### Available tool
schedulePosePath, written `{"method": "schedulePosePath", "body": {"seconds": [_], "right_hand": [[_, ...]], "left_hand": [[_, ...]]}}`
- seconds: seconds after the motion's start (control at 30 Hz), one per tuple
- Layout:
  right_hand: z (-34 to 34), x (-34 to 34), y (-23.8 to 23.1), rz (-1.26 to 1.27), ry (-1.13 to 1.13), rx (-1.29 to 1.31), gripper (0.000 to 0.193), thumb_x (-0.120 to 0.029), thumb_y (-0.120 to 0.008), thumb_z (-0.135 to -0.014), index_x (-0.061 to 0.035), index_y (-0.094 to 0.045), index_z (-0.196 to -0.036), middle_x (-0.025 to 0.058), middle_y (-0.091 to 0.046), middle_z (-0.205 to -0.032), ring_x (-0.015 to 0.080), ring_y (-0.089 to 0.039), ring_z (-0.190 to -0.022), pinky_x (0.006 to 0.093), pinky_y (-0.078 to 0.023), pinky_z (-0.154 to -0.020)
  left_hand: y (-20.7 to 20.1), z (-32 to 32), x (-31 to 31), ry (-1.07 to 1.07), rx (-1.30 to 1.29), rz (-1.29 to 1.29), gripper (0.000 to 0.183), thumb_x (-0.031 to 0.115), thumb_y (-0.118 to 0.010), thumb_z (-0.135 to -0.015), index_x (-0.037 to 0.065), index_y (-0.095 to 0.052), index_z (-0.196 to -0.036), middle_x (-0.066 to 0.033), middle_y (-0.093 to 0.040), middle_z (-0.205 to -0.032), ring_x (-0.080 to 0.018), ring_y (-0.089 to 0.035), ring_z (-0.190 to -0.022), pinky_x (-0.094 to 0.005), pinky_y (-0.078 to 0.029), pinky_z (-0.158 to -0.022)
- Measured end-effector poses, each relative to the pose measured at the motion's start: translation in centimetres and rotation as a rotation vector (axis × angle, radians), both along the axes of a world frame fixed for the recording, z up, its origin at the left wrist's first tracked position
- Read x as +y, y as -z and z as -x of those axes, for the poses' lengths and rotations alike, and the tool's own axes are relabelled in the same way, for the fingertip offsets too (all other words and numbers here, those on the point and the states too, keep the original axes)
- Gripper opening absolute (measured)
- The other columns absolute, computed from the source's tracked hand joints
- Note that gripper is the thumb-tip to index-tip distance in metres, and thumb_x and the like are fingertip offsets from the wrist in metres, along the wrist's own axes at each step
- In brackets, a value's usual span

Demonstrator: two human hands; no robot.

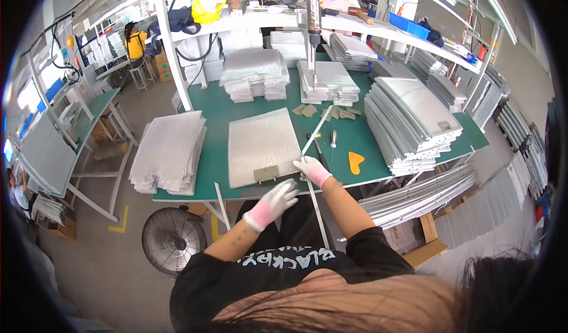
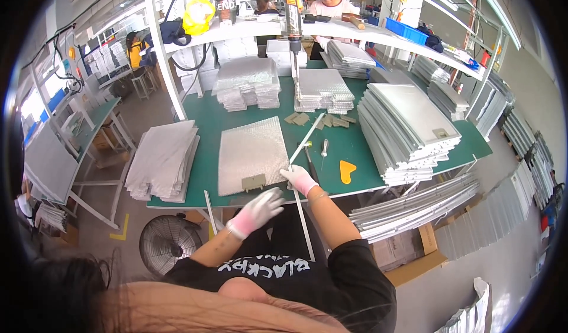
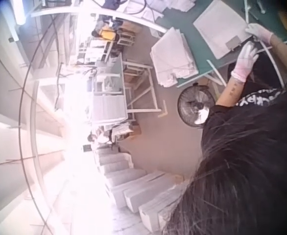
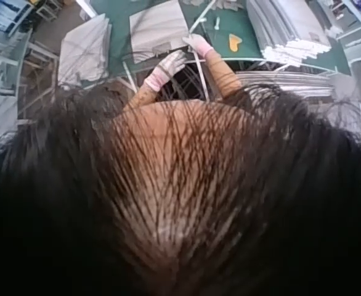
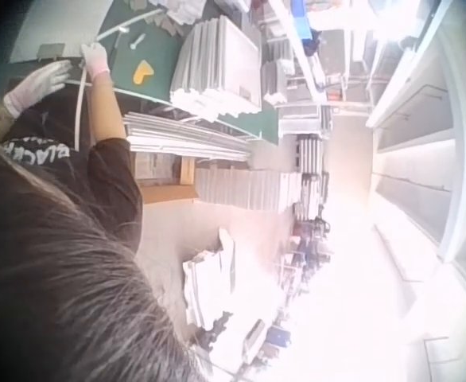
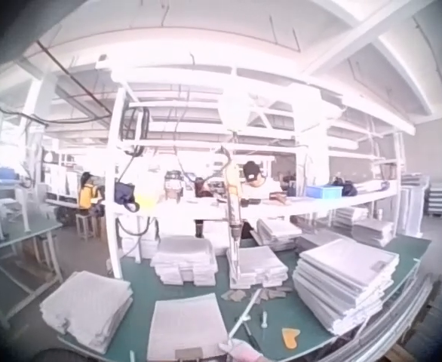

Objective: Assemble metal mesh air filters by attaching frames and using a pneumatic rivet gun to secure components.

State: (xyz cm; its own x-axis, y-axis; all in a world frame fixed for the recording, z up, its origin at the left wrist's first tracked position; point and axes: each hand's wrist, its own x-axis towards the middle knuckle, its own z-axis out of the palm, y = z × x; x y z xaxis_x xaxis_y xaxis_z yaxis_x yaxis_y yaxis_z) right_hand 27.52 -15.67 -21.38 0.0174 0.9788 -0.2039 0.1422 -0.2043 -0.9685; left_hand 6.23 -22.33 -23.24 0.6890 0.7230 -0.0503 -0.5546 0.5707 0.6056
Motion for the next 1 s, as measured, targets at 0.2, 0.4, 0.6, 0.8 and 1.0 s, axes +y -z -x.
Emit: {"method": "schedulePosePath", "body": {"seconds": [0.2, 0.4, 0.6, 0.8, 1.0], "right_hand": [[1.2, 0.0, -1.2, -0.017, -0.074, 0.431, 0.012, -0.018, -0.057, -0.098, -0.0082, -0.049, -0.096, -0.0018, -0.046, -0.075, 0.0085, -0.045, -0.056, 0.0303, -0.051, -0.060], [0.9, -1.2, -2.3, -0.139, -0.054, 0.334, 0.012, -0.017, -0.053, -0.102, -0.0060, -0.050, -0.098, -0.0022, -0.045, -0.074, 0.0085, -0.044, -0.058, 0.0285, -0.050, -0.061], [-0.4, -4.9, -6.1, -0.358, -0.075, 0.354, 0.008, -0.011, -0.050, -0.101, -0.0030, -0.050, -0.103, -0.0001, -0.048, -0.076, 0.0087, -0.045, -0.064, 0.0273, -0.048, -0.064], [0.6, -6.3, -9.0, -0.471, -0.135, 0.369, 0.025, -0.017, -0.054, -0.101, -0.0009, -0.047, -0.119, -0.0008, -0.050, -0.080, 0.0072, -0.044, -0.065, 0.0239, -0.043, -0.061], [1.9, -5.9, -13.0, -0.624, -0.147, 0.365, 0.034, -0.019, -0.056, -0.100, -0.0014, -0.045, -0.127, -0.0018, -0.051, -0.083, 0.0061, -0.042, -0.064, 0.0211, -0.038, -0.058]], "left_hand": [[2.4, 17.0, 8.7, -0.952, 1.436, -0.903, 0.038, 0.018, -0.052, -0.098, -0.002, -0.057, -0.130, -0.0230, -0.059, -0.127, -0.0370, -0.054, -0.122, -0.0414, -0.040, -0.107], [-1.5, 15.6, 8.3, -0.545, 0.640, -0.751, 0.051, 0.013, -0.052, -0.100, -0.007, -0.040, -0.145, -0.0149, -0.056, -0.137, -0.0239, -0.049, -0.131, -0.0343, -0.034, -0.112], [-11.5, 13.1, 2.6, -0.542, 0.529, -0.481, 0.048, 0.000, -0.067, -0.090, -0.008, -0.049, -0.134, -0.0084, -0.063, -0.124, -0.0107, -0.062, -0.105, -0.0253, -0.050, -0.093], [-12.7, 13.8, -1.9, -0.824, 0.705, -0.509, 0.040, 0.001, -0.074, -0.085, -0.006, -0.060, -0.121, -0.0031, -0.068, -0.099, -0.0038, -0.059, -0.079, -0.0189, -0.048, -0.070], [-16.7, 13.3, -2.5, -1.097, 0.638, -0.612, 0.042, 0.005, -0.076, -0.082, -0.006, -0.061, -0.119, 0.0031, -0.062, -0.083, 0.0011, -0.045, -0.062, -0.0149, -0.038, -0.056]]}}
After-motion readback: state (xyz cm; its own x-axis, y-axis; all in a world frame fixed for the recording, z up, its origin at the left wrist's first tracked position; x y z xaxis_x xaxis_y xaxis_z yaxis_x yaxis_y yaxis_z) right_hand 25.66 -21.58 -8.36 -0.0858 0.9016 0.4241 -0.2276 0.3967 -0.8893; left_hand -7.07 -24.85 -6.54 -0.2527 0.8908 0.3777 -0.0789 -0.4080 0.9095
